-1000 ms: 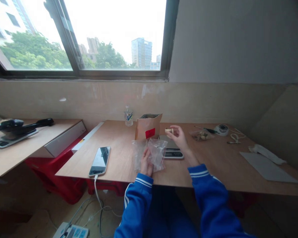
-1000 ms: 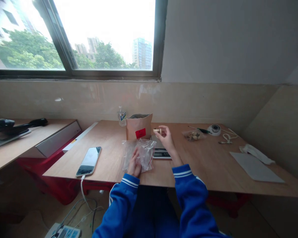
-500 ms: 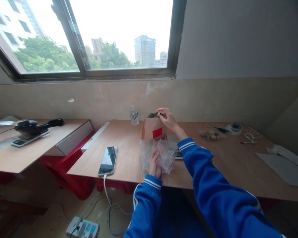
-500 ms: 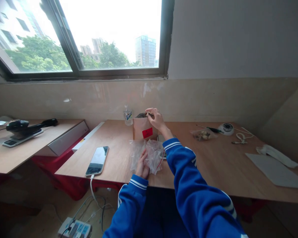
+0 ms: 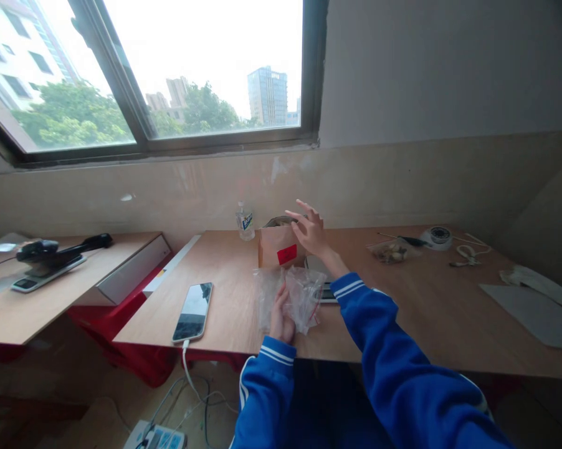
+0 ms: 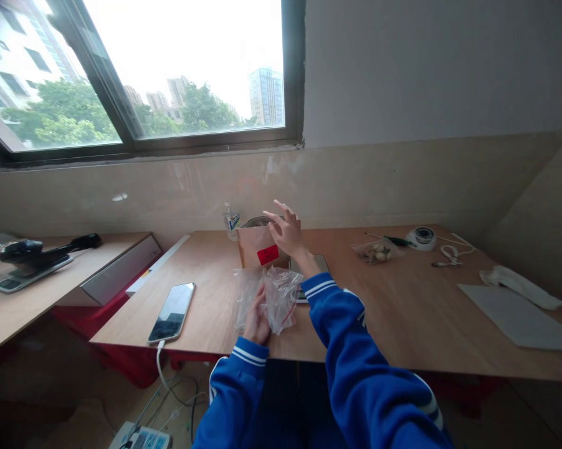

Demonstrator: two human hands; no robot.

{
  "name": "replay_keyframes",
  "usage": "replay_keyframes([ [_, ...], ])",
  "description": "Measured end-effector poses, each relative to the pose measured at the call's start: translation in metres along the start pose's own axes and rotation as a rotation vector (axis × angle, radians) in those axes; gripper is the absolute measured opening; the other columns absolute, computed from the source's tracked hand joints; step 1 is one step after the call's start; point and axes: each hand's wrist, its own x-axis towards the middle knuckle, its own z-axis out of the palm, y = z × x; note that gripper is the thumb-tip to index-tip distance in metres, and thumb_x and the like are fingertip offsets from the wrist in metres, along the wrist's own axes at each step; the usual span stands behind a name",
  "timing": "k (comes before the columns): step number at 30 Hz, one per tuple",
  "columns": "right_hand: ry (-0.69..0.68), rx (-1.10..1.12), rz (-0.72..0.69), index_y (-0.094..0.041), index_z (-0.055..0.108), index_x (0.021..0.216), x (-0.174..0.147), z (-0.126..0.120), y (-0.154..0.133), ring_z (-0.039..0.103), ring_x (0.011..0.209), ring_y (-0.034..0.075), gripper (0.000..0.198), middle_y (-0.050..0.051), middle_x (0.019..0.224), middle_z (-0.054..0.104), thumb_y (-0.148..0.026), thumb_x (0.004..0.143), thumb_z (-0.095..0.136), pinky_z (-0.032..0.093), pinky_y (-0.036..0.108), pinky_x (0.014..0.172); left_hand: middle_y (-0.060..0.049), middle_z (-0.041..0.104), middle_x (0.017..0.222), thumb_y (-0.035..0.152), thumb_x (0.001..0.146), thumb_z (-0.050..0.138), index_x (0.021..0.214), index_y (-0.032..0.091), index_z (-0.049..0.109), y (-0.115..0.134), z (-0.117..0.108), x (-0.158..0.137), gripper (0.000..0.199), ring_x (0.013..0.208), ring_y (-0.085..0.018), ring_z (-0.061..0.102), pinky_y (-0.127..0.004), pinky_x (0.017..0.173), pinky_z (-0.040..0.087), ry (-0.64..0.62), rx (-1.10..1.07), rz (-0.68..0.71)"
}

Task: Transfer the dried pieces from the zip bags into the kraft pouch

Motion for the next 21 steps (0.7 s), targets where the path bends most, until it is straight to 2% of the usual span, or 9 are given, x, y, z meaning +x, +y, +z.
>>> replay_keyframes([
  [2, 0.13, 0.056, 0.061, -0.024, 0.065, 0.111, -0.022, -0.013, -0.005, 0.042, 0.127, 0.022, 0.032, 0.008, 0.136, 0.049, -0.032, 0.093, 0.04, 0.03, 0.042, 0.109, -0.006, 0.07, 0.104, 0.013, 0.079, 0.061, 0.113, 0.02, 0.057, 0.001, 0.001, -0.002, 0.035, 0.09, -0.017, 0.068, -0.032, 0.088, 0.053, 0.003, -0.001, -0.005],
  [4, 0.243, 0.168, 0.208, -0.02, 0.066, 0.103, -0.057, -0.024, -0.012, 0.047, 0.12, 0.022, 0.036, 0.012, 0.123, 0.054, -0.038, 0.094, 0.037, 0.035, 0.041, 0.106, -0.006, 0.07, 0.106, 0.014, 0.079, 0.062, 0.113, 0.022, 0.057, 0.002, 0.001, -0.003, 0.036, 0.09, -0.016, 0.068, -0.032, 0.088, 0.053, 0.013, 0.013, -0.007],
  [6, 0.281, 0.264, 0.466, -0.019, 0.064, 0.101, -0.1, -0.027, -0.022, 0.053, 0.112, 0.024, 0.038, 0.012, 0.114, 0.058, -0.048, 0.09, 0.042, 0.039, 0.044, 0.102, -0.005, 0.07, 0.106, 0.016, 0.078, 0.063, 0.115, 0.023, 0.056, 0.002, 0.002, -0.005, 0.039, 0.091, -0.017, 0.068, -0.032, 0.088, 0.053, 0.021, 0.044, 0.009],
  [9, 0.216, 0.524, 0.892, -0.022, 0.059, 0.111, -0.159, -0.02, -0.037, 0.061, 0.102, 0.027, 0.052, 0.009, 0.11, 0.064, -0.056, 0.073, 0.065, 0.051, 0.043, 0.087, -0.004, 0.07, 0.107, 0.021, 0.074, 0.07, 0.116, 0.022, 0.057, 0.0, 0.004, -0.009, 0.044, 0.095, -0.018, 0.067, -0.032, 0.09, 0.05, -0.049, 0.14, 0.069],
  [12, 0.285, 0.813, 1.107, -0.02, 0.06, 0.101, -0.189, -0.022, -0.043, 0.067, 0.082, 0.024, 0.054, 0.006, 0.091, 0.07, -0.059, 0.064, 0.072, 0.055, 0.035, 0.07, -0.006, 0.071, 0.106, 0.024, 0.065, 0.079, 0.108, 0.018, 0.061, -0.003, 0.006, -0.011, 0.048, 0.095, -0.019, 0.067, -0.031, 0.088, 0.05, -0.213, 0.282, 0.089],
  [14, 0.435, 0.848, 1.171, -0.018, 0.062, 0.088, -0.194, -0.035, -0.038, 0.066, 0.067, 0.021, 0.056, 0.004, 0.075, 0.069, -0.066, 0.061, 0.07, 0.054, 0.032, 0.059, -0.008, 0.072, 0.105, 0.025, 0.06, 0.082, 0.104, 0.017, 0.062, -0.003, 0.007, -0.013, 0.049, 0.093, -0.02, 0.067, -0.031, 0.083, 0.051, -0.281, 0.361, 0.08],
  [16, 0.578, 0.784, 1.181, -0.017, 0.061, 0.081, -0.195, -0.054, -0.029, 0.061, 0.057, 0.018, 0.06, 0.002, 0.065, 0.065, -0.073, 0.06, 0.066, 0.05, 0.029, 0.05, -0.009, 0.072, 0.103, 0.027, 0.059, 0.083, 0.103, 0.017, 0.062, -0.004, 0.012, -0.017, 0.05, 0.091, -0.02, 0.068, -0.029, 0.077, 0.052, -0.332, 0.456, 0.074],
  [19, 0.75, 0.587, 1.121, -0.019, 0.053, 0.072, -0.199, -0.084, -0.018, 0.052, 0.047, 0.013, 0.059, -0.002, 0.056, 0.057, -0.078, 0.064, 0.058, 0.043, 0.025, 0.042, -0.011, 0.07, 0.107, 0.033, 0.066, 0.079, 0.111, 0.017, 0.06, -0.007, 0.028, -0.032, 0.052, 0.09, -0.019, 0.067, -0.024, 0.069, 0.051, -0.454, 0.67, 0.061],
  [21, 0.833, 0.415, 1.064, -0.021, 0.049, 0.067, -0.203, -0.096, -0.014, 0.048, 0.047, 0.012, 0.058, -0.004, 0.054, 0.052, -0.079, 0.068, 0.053, 0.04, 0.025, 0.044, -0.011, 0.068, 0.112, 0.042, 0.071, 0.073, 0.117, 0.018, 0.059, -0.014, 0.043, -0.047, 0.053, 0.091, -0.018, 0.065, -0.025, 0.07, 0.051, -0.517, 0.793, 0.06],
])
